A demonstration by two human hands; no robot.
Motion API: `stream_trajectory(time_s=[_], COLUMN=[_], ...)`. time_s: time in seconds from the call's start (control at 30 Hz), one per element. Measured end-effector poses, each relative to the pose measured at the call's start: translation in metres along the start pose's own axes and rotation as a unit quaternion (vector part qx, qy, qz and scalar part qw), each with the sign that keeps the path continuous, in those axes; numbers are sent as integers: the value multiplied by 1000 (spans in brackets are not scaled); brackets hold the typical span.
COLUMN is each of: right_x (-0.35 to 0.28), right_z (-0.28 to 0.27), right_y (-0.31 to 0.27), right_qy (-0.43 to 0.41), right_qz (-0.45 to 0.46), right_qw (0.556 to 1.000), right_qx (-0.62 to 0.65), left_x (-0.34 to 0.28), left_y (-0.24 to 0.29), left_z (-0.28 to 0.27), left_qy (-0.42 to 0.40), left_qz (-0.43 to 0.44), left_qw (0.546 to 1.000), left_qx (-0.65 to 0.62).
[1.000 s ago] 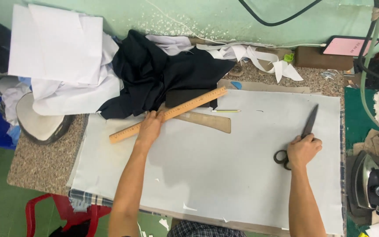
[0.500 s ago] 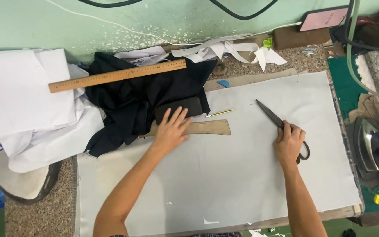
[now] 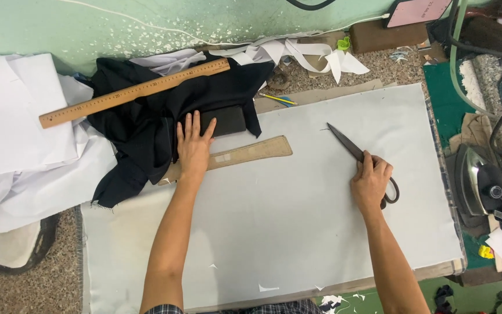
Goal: The person uses shears to cut a white fabric strip into smaller pieces on a worktable, then sets the shears down and handles black fabric pieces, moving them aside and preparing them for further work.
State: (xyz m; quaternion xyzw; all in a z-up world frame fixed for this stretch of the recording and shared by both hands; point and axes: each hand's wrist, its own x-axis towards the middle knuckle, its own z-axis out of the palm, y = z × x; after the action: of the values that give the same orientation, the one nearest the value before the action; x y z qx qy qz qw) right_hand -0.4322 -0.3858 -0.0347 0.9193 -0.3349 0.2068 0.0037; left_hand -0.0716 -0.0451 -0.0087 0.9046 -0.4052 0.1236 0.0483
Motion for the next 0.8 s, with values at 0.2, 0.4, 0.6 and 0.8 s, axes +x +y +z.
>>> stream_trajectory(time_s=[0.2,0.4,0.6,0.8], right_x=[47,140,192,205], right_z=[42,96,178,126], right_y=[32,-87,-131,-81], right_qy=[23,30,-35,22], right_qz=[-40,-258,-283,-401], right_qw=[998,952,957,911], right_qx=[-42,161,56,-98], left_x=[-100,-191,-186,-182], left_y=[115,136,138,138], left_z=[-37,-44,-41,-39], left_qy=[-84,-160,-63,-123], left_qz=[-60,-254,-248,-276], left_qw=[981,948,964,950], left_qx=[-165,-109,-76,-84])
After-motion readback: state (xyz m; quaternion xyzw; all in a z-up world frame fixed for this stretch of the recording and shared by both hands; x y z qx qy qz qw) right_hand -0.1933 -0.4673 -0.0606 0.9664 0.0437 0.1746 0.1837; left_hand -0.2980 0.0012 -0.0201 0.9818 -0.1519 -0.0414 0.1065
